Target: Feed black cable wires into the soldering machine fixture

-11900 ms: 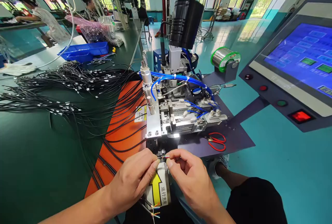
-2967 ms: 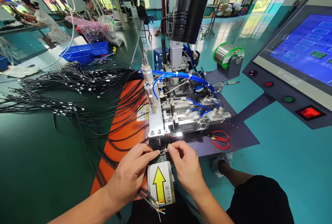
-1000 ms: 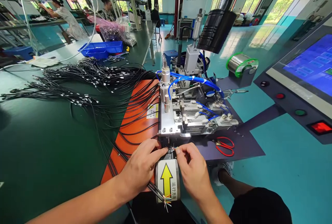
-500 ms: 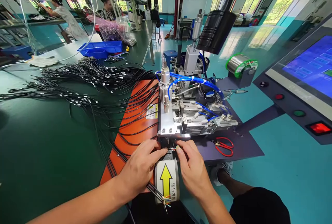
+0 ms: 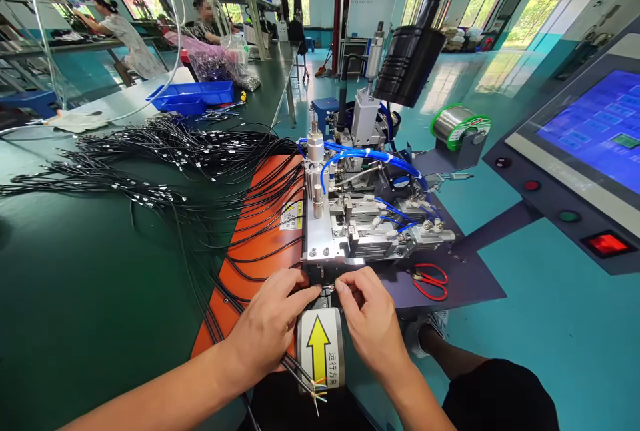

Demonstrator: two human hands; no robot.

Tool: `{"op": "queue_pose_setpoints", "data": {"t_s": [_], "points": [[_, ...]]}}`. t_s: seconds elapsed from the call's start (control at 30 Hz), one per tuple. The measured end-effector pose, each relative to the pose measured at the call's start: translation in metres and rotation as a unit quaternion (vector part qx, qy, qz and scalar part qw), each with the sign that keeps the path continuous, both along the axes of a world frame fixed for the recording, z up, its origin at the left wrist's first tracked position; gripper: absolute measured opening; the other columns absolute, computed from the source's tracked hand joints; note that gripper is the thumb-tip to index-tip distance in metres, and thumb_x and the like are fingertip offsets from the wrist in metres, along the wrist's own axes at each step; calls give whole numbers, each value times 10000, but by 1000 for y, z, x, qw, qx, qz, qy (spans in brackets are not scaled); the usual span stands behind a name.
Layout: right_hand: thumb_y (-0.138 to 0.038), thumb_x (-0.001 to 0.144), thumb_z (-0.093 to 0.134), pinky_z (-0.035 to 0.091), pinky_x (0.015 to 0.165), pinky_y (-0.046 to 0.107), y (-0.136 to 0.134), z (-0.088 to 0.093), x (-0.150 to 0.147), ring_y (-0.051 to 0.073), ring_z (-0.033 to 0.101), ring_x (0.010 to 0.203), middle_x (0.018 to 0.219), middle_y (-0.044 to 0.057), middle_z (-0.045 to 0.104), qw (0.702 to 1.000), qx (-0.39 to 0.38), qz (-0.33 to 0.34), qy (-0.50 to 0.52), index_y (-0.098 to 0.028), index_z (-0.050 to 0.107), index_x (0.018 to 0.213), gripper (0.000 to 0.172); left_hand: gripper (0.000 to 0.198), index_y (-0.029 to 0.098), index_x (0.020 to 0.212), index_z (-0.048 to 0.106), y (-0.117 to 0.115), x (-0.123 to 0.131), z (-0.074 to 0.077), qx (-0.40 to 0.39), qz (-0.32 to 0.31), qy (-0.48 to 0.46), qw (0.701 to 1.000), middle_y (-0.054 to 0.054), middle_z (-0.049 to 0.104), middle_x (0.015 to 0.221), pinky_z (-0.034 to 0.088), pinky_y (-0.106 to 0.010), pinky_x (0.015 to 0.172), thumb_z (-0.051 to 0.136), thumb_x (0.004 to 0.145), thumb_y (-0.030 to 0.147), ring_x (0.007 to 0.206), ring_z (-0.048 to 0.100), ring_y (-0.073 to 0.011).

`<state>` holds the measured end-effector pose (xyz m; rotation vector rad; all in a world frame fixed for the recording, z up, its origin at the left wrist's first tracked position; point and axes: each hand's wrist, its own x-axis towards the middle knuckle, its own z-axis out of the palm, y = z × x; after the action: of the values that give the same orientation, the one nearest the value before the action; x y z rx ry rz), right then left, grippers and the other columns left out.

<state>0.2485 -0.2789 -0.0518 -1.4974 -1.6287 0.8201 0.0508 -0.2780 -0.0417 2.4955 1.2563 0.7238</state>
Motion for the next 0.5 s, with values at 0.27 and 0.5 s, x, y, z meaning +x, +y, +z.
{"op": "queue_pose_setpoints", "data": {"t_s": [0.27,0.5], "points": [[-446,940,543,408,589,279,6,1,-3,171,528,648,722,1,573,994,-106,-24,32,-207,640,779,304,213,144,994,672,0,-2,6,26,27,30,999,-65,592,849,426,-387,728,460,981,146,807,500,-226],[-404,990,482,456,695,294,-12,10,-3,189,582,764,851,25,621,997,-58,-56,12,-229,641,895,256,191,151,1034,663,-3,-3,13,30,43,43,998,-89,571,959,411,-396,769,497,948,107,893,491,-250]]}}
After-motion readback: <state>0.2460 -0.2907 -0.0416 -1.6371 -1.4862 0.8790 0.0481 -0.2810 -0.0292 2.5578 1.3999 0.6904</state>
